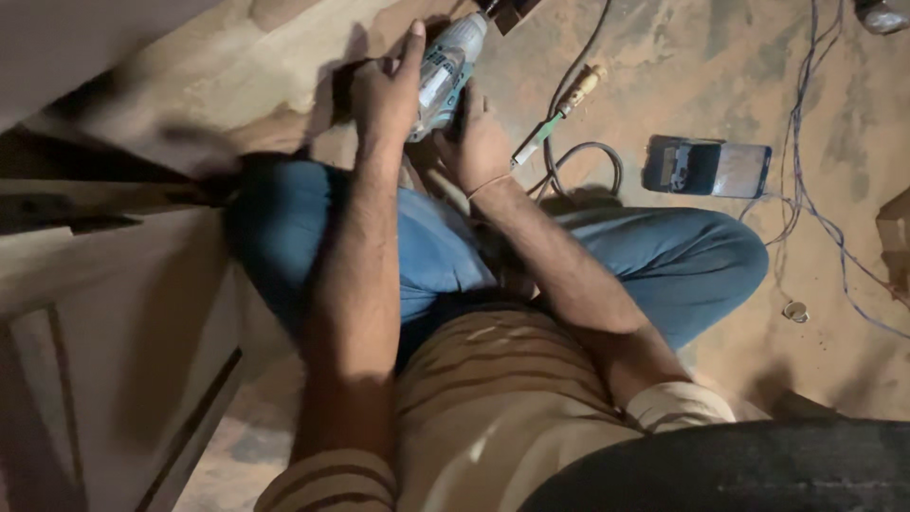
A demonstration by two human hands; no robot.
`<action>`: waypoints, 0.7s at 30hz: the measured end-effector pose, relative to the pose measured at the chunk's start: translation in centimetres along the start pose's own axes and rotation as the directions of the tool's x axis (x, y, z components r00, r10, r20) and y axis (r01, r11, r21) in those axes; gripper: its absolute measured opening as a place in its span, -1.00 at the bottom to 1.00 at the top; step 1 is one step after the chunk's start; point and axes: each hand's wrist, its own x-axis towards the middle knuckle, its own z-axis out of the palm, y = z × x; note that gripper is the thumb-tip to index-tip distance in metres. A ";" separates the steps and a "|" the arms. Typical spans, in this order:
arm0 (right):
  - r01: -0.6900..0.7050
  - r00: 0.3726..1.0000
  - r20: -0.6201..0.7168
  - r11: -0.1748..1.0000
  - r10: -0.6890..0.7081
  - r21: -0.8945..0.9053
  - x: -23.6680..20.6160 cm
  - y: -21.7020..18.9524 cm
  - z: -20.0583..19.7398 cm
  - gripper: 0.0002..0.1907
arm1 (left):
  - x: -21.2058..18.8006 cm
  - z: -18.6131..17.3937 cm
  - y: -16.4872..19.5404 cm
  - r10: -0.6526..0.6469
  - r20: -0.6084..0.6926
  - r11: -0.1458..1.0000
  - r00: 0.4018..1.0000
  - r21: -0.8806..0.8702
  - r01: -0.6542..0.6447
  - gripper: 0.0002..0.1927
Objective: The person sits on the floor of a woodworking shop and attaches hinges to a wooden cabinet door. They position the door against the cabinet, pick up screws, and use a cordless drill to drive the screws, at one point using a hammer on a screw, then reposition the door and continue driving screws.
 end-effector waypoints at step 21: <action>-0.037 0.985 0.154 0.974 0.073 -0.226 1.9 -1.5 -0.2 -0.41 | 2.1 -1.8 2.4 0.014 0.046 1.000 0.999 0.024 -0.015 -0.17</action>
